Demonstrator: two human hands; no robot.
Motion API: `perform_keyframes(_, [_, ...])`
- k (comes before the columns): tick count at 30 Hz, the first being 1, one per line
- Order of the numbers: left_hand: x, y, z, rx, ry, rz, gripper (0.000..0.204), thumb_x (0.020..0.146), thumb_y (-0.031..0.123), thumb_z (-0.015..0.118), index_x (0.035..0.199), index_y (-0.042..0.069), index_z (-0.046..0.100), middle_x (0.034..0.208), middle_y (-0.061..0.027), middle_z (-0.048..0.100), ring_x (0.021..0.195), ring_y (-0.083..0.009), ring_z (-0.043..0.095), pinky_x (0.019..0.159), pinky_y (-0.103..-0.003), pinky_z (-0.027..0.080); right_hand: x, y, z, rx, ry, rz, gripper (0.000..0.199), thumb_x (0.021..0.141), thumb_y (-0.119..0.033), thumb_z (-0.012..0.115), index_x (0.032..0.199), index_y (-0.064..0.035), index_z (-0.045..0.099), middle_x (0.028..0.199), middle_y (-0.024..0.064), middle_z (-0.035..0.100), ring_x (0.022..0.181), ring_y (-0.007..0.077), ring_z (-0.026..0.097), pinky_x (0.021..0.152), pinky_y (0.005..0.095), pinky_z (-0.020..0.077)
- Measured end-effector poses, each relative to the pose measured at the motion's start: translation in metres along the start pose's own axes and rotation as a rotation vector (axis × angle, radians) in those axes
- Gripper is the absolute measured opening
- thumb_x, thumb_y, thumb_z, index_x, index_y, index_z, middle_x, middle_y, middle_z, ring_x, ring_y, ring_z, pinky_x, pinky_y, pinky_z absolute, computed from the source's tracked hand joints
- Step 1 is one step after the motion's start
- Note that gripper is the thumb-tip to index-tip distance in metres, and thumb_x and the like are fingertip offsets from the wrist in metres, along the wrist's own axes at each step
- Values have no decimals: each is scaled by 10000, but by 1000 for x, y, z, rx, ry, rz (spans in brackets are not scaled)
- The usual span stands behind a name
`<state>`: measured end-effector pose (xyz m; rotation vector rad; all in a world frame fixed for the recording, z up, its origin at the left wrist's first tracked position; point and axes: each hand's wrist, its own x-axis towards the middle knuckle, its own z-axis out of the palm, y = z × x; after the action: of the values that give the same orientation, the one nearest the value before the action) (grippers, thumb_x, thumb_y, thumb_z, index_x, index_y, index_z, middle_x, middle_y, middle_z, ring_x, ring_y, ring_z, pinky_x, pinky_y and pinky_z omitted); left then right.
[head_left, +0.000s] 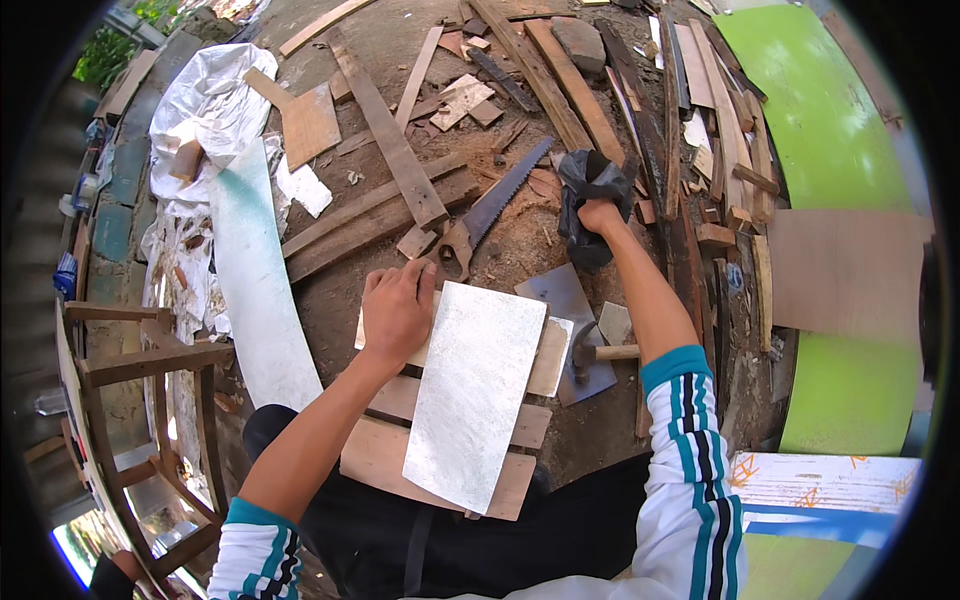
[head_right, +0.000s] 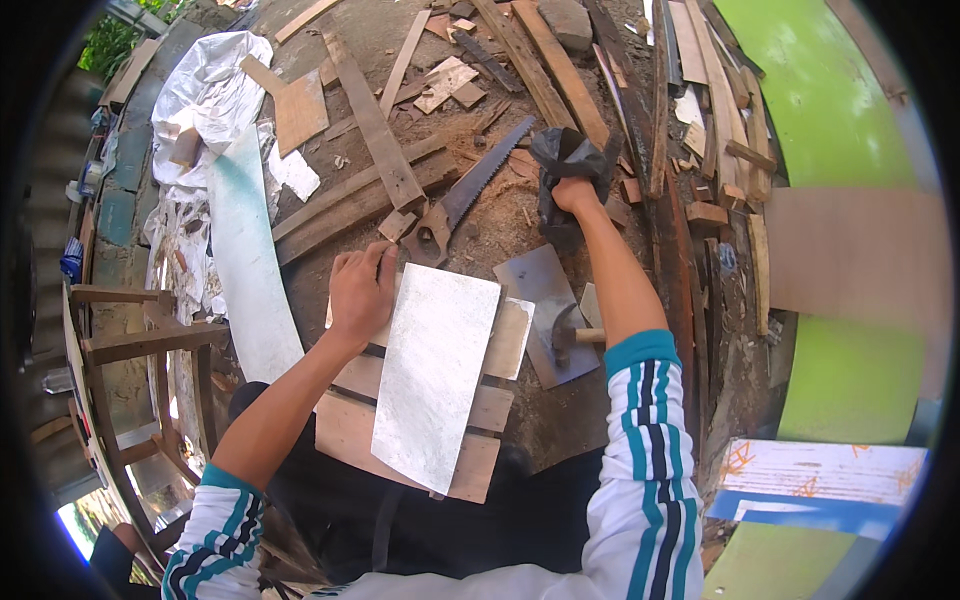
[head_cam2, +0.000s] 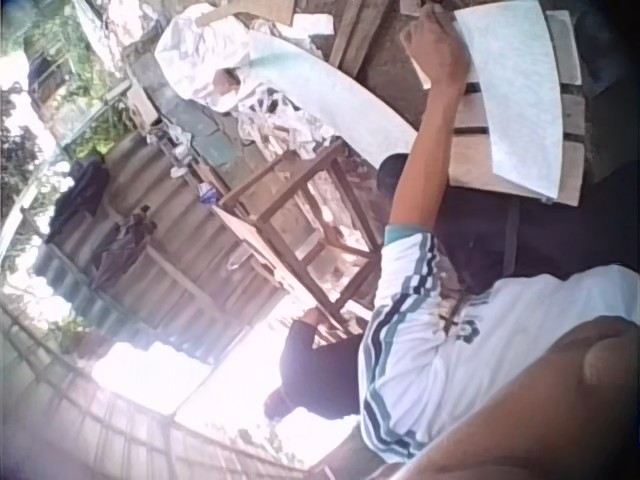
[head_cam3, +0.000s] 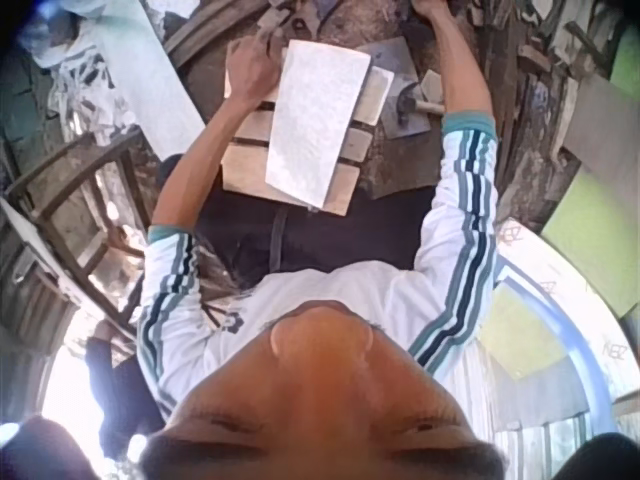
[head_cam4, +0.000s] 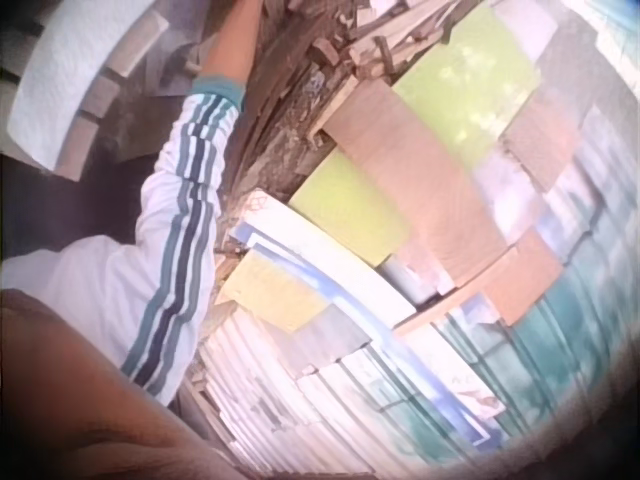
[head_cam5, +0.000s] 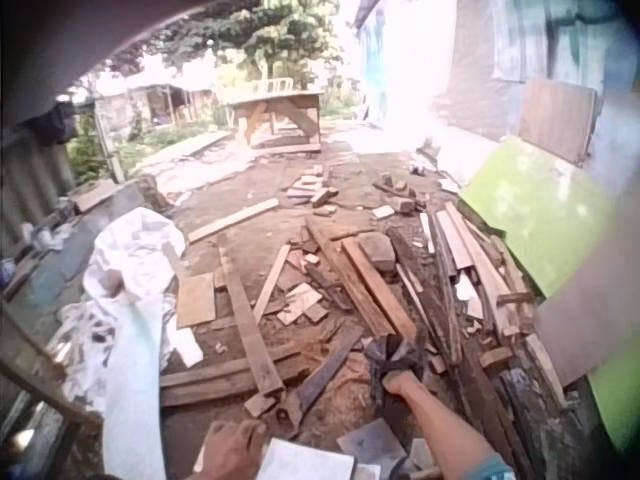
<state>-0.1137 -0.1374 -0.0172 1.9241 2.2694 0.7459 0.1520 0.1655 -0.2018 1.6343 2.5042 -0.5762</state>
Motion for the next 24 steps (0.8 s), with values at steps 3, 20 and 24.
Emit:
perform_keyframes(3, [2,3,2,-38,-1,9,143,1008,189,588,1032,67,658,785,-134,662,766,-308,637,848,-406,454,24,33,44,-175,468,-88,415,936,-320,514,1193,-52,700,1273,231,653,1242,369,587,1063,448,439])
perform_keyframes(20, [-1,-6,-2,4,6,-1,178,997,230,603,1001,66,674,791,-100,682,765,-261,647,831,-392,450,60,47,108,41,692,-252,322,896,-359,582,1071,-107,682,1121,166,680,1122,394,612,971,483,463])
perform_keyframes(24, [-1,-7,1,-13,15,11,180,994,233,609,997,65,674,777,-98,679,761,-258,647,826,-391,450,53,55,93,69,628,-248,312,890,-349,591,1059,-103,684,1114,164,685,1119,401,614,975,488,468])
